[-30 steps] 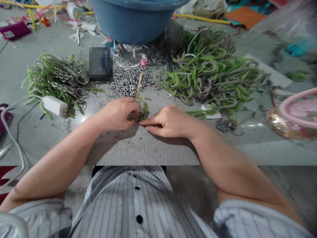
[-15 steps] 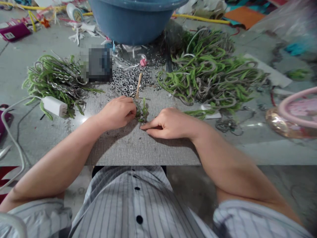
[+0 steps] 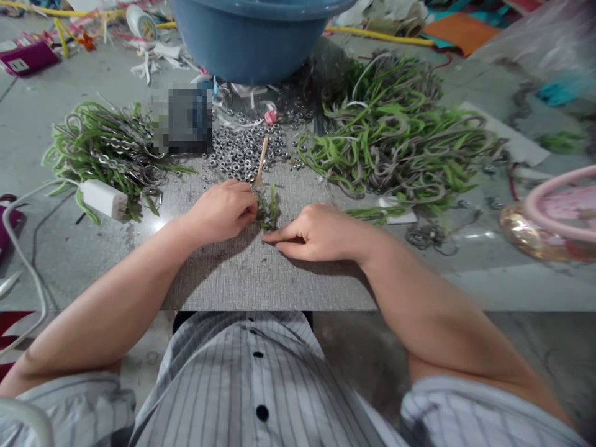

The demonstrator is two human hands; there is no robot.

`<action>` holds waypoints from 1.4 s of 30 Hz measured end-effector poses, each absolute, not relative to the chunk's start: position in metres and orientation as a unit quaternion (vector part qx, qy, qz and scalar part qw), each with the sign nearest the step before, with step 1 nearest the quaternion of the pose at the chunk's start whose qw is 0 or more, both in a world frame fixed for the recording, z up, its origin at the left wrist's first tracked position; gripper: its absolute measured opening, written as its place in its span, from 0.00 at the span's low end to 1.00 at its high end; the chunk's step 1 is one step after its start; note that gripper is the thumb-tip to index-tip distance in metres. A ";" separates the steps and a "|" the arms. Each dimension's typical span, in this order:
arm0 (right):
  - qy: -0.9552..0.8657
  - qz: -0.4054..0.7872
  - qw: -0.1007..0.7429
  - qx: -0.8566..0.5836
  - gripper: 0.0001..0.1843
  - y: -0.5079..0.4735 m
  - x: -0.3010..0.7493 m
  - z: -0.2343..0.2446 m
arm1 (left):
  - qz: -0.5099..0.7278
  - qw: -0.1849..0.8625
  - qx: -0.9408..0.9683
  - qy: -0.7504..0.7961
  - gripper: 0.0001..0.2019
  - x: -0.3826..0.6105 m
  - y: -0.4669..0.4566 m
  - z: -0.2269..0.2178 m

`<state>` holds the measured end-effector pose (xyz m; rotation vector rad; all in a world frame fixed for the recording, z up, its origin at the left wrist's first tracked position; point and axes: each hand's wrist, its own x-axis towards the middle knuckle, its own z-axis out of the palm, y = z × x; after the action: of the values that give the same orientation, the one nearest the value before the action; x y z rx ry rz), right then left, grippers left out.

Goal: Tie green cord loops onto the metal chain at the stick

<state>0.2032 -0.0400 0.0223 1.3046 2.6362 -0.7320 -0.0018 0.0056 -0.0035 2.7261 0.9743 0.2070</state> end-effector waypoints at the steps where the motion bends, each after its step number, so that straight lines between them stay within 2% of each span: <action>1: 0.867 -0.254 0.056 0.425 0.20 -0.040 0.203 0.024 | 0.070 0.114 0.931 0.338 0.10 -0.001 0.006 -0.004; 13: 0.861 -0.325 0.047 0.388 0.19 -0.039 0.206 0.022 | 0.083 0.055 0.902 0.419 0.10 0.007 -0.005 -0.005; 15: 0.861 -0.331 0.000 0.386 0.17 -0.037 0.207 0.018 | 0.103 0.063 0.892 0.436 0.11 0.008 -0.010 -0.004; 17: 0.862 -0.315 -0.106 0.384 0.14 -0.035 0.209 0.013 | 0.124 0.078 0.878 0.457 0.15 0.011 -0.017 -0.003; 20: 0.847 -0.222 -0.263 0.405 0.15 -0.031 0.213 0.005 | 0.143 0.105 0.869 0.462 0.20 0.017 -0.028 -0.002; 22: 0.836 -0.165 -0.297 0.432 0.15 -0.029 0.214 0.001 | 0.138 0.117 0.865 0.468 0.23 0.020 -0.033 -0.002; 27: 0.854 -0.093 -0.233 0.456 0.18 -0.030 0.208 -0.004 | 0.090 0.135 0.863 0.478 0.29 0.024 -0.036 -0.009; 32: 0.880 -0.088 -0.177 0.433 0.22 -0.032 0.200 -0.010 | 0.065 0.128 0.869 0.474 0.33 0.021 -0.034 -0.010; 42: 0.885 -0.119 -0.211 0.398 0.27 -0.033 0.211 -0.033 | -0.007 0.126 0.871 0.474 0.40 0.020 -0.034 -0.006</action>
<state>0.2106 -0.0326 -0.0335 1.4503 3.2288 -0.4353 0.0200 -0.0338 -0.0063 2.5380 1.3810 -0.0210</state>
